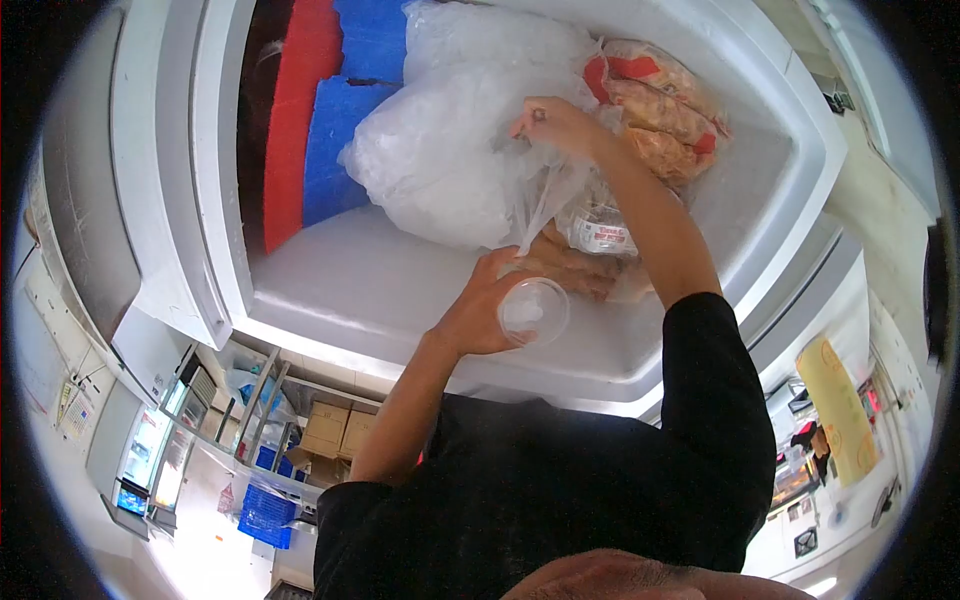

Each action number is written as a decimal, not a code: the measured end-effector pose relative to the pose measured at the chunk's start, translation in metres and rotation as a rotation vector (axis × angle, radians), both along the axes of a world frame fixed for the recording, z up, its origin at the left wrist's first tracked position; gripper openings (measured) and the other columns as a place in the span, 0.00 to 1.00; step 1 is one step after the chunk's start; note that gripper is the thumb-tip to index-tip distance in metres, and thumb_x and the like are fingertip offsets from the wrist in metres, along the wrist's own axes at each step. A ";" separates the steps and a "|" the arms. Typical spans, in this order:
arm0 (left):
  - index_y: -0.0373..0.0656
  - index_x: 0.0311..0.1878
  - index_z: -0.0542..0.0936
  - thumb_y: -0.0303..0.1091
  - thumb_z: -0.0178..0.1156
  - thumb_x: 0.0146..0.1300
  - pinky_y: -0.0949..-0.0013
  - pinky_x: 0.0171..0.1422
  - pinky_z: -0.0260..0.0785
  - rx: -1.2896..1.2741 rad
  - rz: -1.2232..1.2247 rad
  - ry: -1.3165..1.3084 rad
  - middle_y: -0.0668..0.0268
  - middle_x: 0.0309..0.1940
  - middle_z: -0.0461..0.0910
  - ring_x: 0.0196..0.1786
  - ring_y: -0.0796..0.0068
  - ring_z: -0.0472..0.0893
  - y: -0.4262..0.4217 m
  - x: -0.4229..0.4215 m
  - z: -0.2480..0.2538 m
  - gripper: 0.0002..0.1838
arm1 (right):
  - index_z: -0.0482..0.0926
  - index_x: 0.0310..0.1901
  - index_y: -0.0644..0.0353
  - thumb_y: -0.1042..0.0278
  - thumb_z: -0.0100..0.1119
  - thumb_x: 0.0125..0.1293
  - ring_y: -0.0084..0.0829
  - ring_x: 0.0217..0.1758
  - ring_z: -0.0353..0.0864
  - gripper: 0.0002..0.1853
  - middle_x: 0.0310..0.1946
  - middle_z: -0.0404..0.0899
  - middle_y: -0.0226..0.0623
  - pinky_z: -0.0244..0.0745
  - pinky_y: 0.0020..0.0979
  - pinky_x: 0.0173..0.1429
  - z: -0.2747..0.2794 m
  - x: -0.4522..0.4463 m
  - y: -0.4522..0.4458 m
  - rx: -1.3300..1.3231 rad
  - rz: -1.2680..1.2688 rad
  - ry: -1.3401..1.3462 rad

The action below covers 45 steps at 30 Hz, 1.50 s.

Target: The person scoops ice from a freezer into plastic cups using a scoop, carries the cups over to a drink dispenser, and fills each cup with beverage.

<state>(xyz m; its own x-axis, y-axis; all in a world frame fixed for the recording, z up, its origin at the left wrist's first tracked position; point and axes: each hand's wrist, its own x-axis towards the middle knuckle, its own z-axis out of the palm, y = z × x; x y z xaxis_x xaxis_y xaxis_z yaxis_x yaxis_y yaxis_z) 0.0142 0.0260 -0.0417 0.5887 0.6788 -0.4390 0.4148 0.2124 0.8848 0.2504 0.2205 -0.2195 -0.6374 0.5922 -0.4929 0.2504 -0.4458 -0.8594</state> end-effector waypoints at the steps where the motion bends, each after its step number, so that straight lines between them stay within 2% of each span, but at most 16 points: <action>1: 0.49 0.65 0.78 0.39 0.81 0.43 0.48 0.80 0.59 0.008 0.010 -0.013 0.46 0.75 0.59 0.77 0.41 0.60 0.000 -0.001 0.000 0.41 | 0.80 0.37 0.60 0.77 0.56 0.65 0.31 0.52 0.83 0.03 0.51 0.88 0.42 0.77 0.34 0.58 -0.005 -0.006 0.002 0.016 0.059 -0.084; 3: 0.48 0.65 0.78 0.39 0.81 0.43 0.49 0.80 0.59 0.020 0.050 -0.045 0.46 0.74 0.59 0.77 0.42 0.61 0.005 0.001 0.003 0.41 | 0.85 0.41 0.61 0.75 0.58 0.64 0.31 0.49 0.84 0.08 0.50 0.88 0.40 0.78 0.33 0.55 -0.018 -0.020 0.006 0.049 0.178 -0.249; 6: 0.46 0.64 0.78 0.39 0.82 0.41 0.49 0.82 0.57 0.006 0.056 0.003 0.48 0.75 0.61 0.78 0.43 0.60 0.010 0.006 0.006 0.42 | 0.89 0.48 0.62 0.74 0.62 0.61 0.29 0.47 0.85 0.14 0.46 0.89 0.39 0.80 0.33 0.52 -0.033 -0.027 0.015 -0.041 0.325 -0.238; 9: 0.47 0.65 0.78 0.39 0.82 0.41 0.49 0.83 0.56 0.003 0.016 0.041 0.49 0.75 0.61 0.79 0.44 0.59 0.018 0.010 0.007 0.43 | 0.89 0.50 0.59 0.71 0.67 0.60 0.30 0.46 0.86 0.16 0.45 0.90 0.37 0.81 0.34 0.54 -0.081 -0.018 0.014 0.552 0.745 -0.093; 11: 0.48 0.66 0.77 0.40 0.82 0.41 0.49 0.83 0.55 -0.008 0.003 0.044 0.48 0.75 0.60 0.79 0.44 0.59 0.018 0.011 0.011 0.43 | 0.89 0.52 0.54 0.70 0.69 0.60 0.31 0.47 0.86 0.17 0.46 0.89 0.36 0.81 0.34 0.55 -0.088 -0.017 0.006 0.214 0.587 -0.142; 13: 0.50 0.67 0.77 0.40 0.81 0.42 0.49 0.83 0.55 -0.018 0.004 0.044 0.48 0.75 0.60 0.79 0.43 0.59 0.019 0.010 0.013 0.43 | 0.89 0.52 0.53 0.70 0.70 0.60 0.31 0.47 0.86 0.17 0.47 0.89 0.35 0.82 0.35 0.55 -0.080 -0.015 0.009 0.174 0.577 -0.130; 15: 0.49 0.67 0.77 0.40 0.81 0.43 0.49 0.83 0.55 -0.043 -0.006 0.056 0.48 0.76 0.59 0.80 0.43 0.59 0.018 0.007 0.016 0.43 | 0.89 0.51 0.54 0.69 0.70 0.61 0.31 0.48 0.86 0.16 0.48 0.89 0.34 0.82 0.35 0.55 -0.060 -0.006 0.025 0.424 0.710 -0.051; 18: 0.49 0.67 0.76 0.39 0.81 0.44 0.49 0.83 0.55 -0.031 -0.025 0.080 0.47 0.77 0.57 0.80 0.44 0.58 0.018 0.009 0.022 0.43 | 0.88 0.49 0.65 0.73 0.68 0.60 0.34 0.50 0.86 0.15 0.47 0.89 0.41 0.82 0.35 0.56 -0.034 -0.003 0.035 -0.193 0.467 0.006; 21: 0.48 0.67 0.76 0.35 0.81 0.45 0.50 0.83 0.56 -0.024 0.028 0.038 0.48 0.80 0.55 0.81 0.45 0.59 0.016 0.007 0.022 0.42 | 0.85 0.42 0.72 0.77 0.65 0.59 0.39 0.51 0.86 0.11 0.46 0.88 0.48 0.83 0.34 0.57 -0.012 -0.007 0.034 -0.586 0.137 -0.058; 24: 0.49 0.67 0.75 0.31 0.81 0.45 0.51 0.83 0.56 0.027 0.119 -0.044 0.51 0.80 0.58 0.80 0.47 0.62 0.009 0.002 0.017 0.42 | 0.80 0.33 0.68 0.79 0.64 0.58 0.41 0.51 0.87 0.03 0.45 0.87 0.53 0.84 0.36 0.57 0.009 0.003 0.038 -0.567 0.084 0.035; 27: 0.49 0.68 0.74 0.29 0.81 0.44 0.52 0.81 0.58 0.094 0.246 -0.085 0.55 0.77 0.65 0.77 0.49 0.66 0.001 -0.007 0.018 0.43 | 0.82 0.40 0.66 0.75 0.63 0.65 0.42 0.53 0.87 0.05 0.48 0.87 0.52 0.84 0.40 0.57 0.003 0.022 0.030 -0.157 0.198 0.161; 30: 0.47 0.69 0.72 0.27 0.81 0.44 0.51 0.78 0.62 0.250 0.354 0.097 0.57 0.74 0.70 0.74 0.52 0.70 -0.003 -0.017 0.027 0.45 | 0.76 0.39 0.60 0.75 0.60 0.69 0.41 0.54 0.87 0.02 0.48 0.87 0.52 0.84 0.39 0.58 0.040 0.035 0.034 -0.574 -0.126 0.218; 34: 0.43 0.69 0.71 0.27 0.81 0.43 0.52 0.74 0.65 0.374 0.656 0.247 0.58 0.71 0.73 0.71 0.54 0.73 -0.004 -0.016 0.013 0.46 | 0.71 0.37 0.56 0.78 0.57 0.70 0.39 0.51 0.89 0.06 0.46 0.87 0.52 0.88 0.36 0.53 0.111 0.044 0.024 -0.481 -0.399 0.179; 37: 0.47 0.71 0.70 0.28 0.82 0.43 0.53 0.74 0.63 0.399 0.726 0.316 0.60 0.66 0.76 0.68 0.52 0.72 0.012 -0.010 -0.002 0.48 | 0.73 0.37 0.57 0.80 0.58 0.68 0.36 0.47 0.90 0.06 0.45 0.87 0.49 0.91 0.35 0.47 0.150 0.053 0.018 -0.444 -0.529 0.276; 42: 0.45 0.70 0.70 0.30 0.84 0.41 0.53 0.72 0.67 0.363 0.668 0.317 0.58 0.65 0.76 0.67 0.52 0.74 0.032 0.016 -0.008 0.49 | 0.74 0.38 0.59 0.80 0.59 0.67 0.36 0.46 0.90 0.05 0.45 0.86 0.46 0.92 0.35 0.46 0.217 0.045 -0.011 -0.431 -0.623 0.381; 45: 0.44 0.70 0.70 0.30 0.85 0.40 0.54 0.72 0.67 0.322 0.660 0.256 0.57 0.65 0.76 0.67 0.53 0.74 0.040 0.031 0.000 0.50 | 0.73 0.36 0.60 0.82 0.58 0.66 0.37 0.48 0.90 0.06 0.47 0.85 0.44 0.92 0.35 0.45 0.252 0.032 -0.030 -0.233 -0.597 0.172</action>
<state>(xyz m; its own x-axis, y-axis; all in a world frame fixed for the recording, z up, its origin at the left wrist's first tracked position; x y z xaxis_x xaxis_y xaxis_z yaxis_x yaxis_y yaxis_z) 0.0452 0.0660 -0.0415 -0.0750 0.9707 -0.2285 0.4916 0.2353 0.8384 0.2825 0.1901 0.0328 -0.3138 0.7583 -0.5714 -0.2299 -0.6446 -0.7291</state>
